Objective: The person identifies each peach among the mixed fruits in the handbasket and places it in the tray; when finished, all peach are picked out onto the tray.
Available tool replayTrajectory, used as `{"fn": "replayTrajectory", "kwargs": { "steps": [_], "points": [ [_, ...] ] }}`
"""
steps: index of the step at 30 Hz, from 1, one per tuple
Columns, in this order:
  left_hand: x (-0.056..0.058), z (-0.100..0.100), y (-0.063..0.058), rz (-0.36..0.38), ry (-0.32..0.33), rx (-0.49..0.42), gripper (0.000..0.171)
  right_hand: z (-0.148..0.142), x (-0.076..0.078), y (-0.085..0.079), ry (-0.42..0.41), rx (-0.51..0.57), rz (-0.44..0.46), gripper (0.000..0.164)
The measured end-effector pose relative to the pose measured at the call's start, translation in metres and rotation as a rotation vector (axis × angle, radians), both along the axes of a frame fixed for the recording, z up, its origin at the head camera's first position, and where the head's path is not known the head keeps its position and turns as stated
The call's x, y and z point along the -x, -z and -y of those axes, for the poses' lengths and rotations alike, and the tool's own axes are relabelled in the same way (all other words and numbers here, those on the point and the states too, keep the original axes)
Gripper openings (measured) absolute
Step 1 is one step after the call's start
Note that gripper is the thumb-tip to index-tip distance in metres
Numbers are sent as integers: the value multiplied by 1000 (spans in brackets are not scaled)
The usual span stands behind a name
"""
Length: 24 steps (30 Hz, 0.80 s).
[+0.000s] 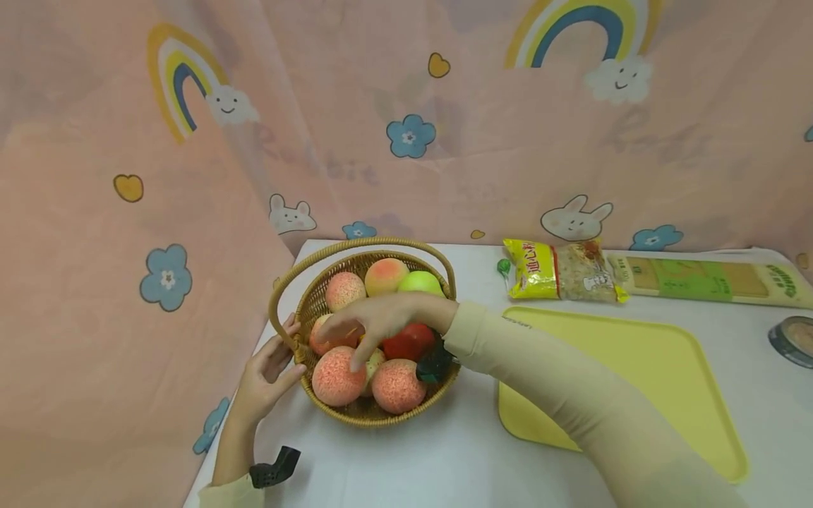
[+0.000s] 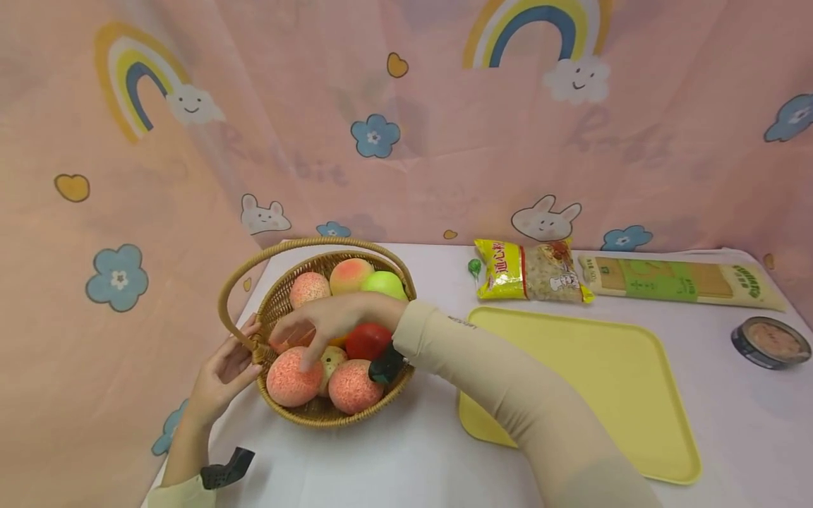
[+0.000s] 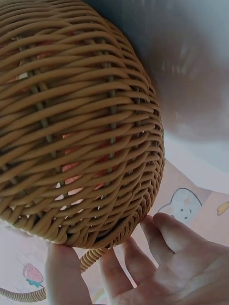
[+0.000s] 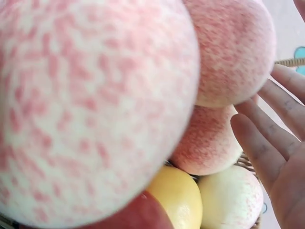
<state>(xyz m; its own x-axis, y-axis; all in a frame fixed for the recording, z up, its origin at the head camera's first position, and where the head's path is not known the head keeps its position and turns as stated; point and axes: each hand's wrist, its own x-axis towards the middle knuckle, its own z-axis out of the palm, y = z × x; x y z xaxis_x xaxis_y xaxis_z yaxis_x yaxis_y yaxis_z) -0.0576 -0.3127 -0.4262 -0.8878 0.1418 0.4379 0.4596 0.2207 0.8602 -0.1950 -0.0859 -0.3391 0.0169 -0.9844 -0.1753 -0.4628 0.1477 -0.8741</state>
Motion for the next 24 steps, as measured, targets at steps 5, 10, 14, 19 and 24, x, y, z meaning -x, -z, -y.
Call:
{"fn": "replayTrajectory", "kwargs": {
  "steps": [5,10,14,19,24],
  "points": [
    [-1,0,-4,1,-34,69,59,3,-5,4,-22,-55,-44,71],
    [-1,0,-6,-20,-35,95,61,3,-8,6,-19,-84,-82,71],
    [0,2,-5,16,-27,112,62,3,-9,10,-10,-89,-89,71],
    [0,3,-5,70,-37,127,63,4,-11,11,25,-83,-144,66],
    [1,4,-3,89,-44,124,64,4,-11,11,35,-52,-161,61]
  ]
}}
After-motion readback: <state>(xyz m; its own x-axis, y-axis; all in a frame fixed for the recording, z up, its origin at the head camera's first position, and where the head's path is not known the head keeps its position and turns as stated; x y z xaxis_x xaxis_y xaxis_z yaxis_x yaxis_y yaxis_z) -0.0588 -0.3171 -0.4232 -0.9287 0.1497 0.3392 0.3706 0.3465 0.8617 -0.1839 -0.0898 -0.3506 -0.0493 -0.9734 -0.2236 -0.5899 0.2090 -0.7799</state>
